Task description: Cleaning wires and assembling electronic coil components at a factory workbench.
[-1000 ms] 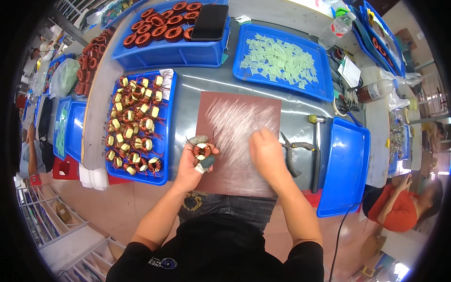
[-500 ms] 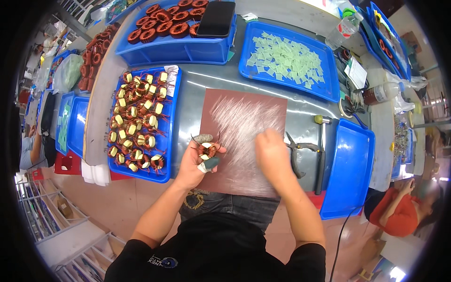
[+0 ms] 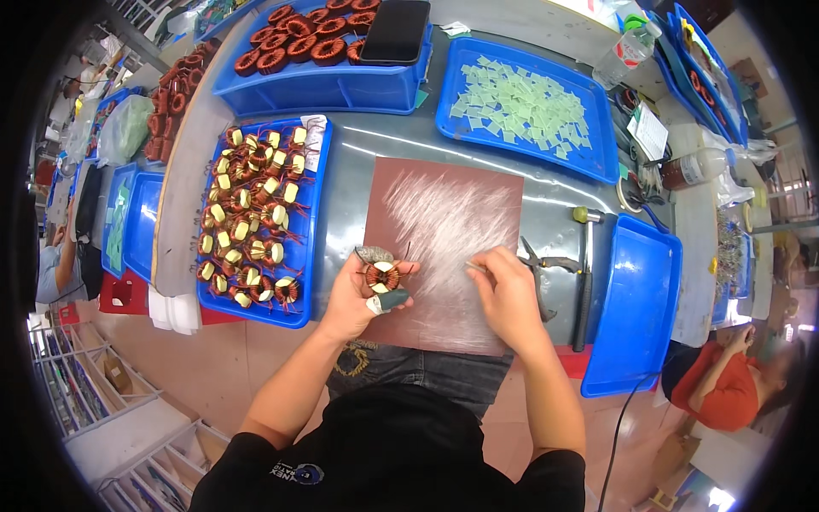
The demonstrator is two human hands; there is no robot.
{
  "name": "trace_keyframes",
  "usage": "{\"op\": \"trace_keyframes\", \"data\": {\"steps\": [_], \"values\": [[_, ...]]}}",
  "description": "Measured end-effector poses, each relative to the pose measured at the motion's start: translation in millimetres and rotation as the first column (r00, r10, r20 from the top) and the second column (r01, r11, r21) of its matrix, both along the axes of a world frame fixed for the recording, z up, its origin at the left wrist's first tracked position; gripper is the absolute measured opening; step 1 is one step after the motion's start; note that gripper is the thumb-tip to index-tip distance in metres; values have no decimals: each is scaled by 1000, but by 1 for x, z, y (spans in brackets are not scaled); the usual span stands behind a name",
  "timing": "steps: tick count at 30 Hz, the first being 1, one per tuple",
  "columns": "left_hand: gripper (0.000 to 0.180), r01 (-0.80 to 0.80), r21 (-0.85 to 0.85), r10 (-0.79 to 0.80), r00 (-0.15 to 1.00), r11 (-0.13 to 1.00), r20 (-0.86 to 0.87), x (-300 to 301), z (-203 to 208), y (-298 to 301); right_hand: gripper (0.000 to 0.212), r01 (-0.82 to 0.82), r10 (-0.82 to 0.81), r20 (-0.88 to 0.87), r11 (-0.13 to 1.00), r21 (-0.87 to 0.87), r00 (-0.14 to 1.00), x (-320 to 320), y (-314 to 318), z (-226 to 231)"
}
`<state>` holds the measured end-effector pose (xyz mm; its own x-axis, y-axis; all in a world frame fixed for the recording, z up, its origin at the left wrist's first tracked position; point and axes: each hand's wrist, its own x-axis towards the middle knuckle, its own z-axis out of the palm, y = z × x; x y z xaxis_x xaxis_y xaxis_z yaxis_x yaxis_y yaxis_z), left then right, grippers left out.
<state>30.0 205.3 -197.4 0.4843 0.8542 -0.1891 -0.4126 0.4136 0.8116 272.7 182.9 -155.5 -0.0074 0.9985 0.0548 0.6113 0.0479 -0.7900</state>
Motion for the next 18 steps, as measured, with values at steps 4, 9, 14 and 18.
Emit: {"op": "trace_keyframes", "data": {"steps": [4, 9, 14, 18], "values": [[52, -36, 21, 36, 999, 999, -9, -1, -7, 2, 12, 3, -5, 70, 1000, 28, 998, -12, -8, -2], [70, 6, 36, -11, 990, 999, 144, -1, -10, 9, 13, -181, 148, 189, 968, 172, 971, -24, -14, -13], [66, 5, 88, -19, 987, 996, 161, -1, -10, 8, 10, -103, 6, 370, 965, 243, 929, -9, 1, -21], [67, -1, 60, -8, 990, 998, 143, -2, -12, 7, 9, -236, 143, 375, 948, 214, 916, -26, -8, -26]]}}
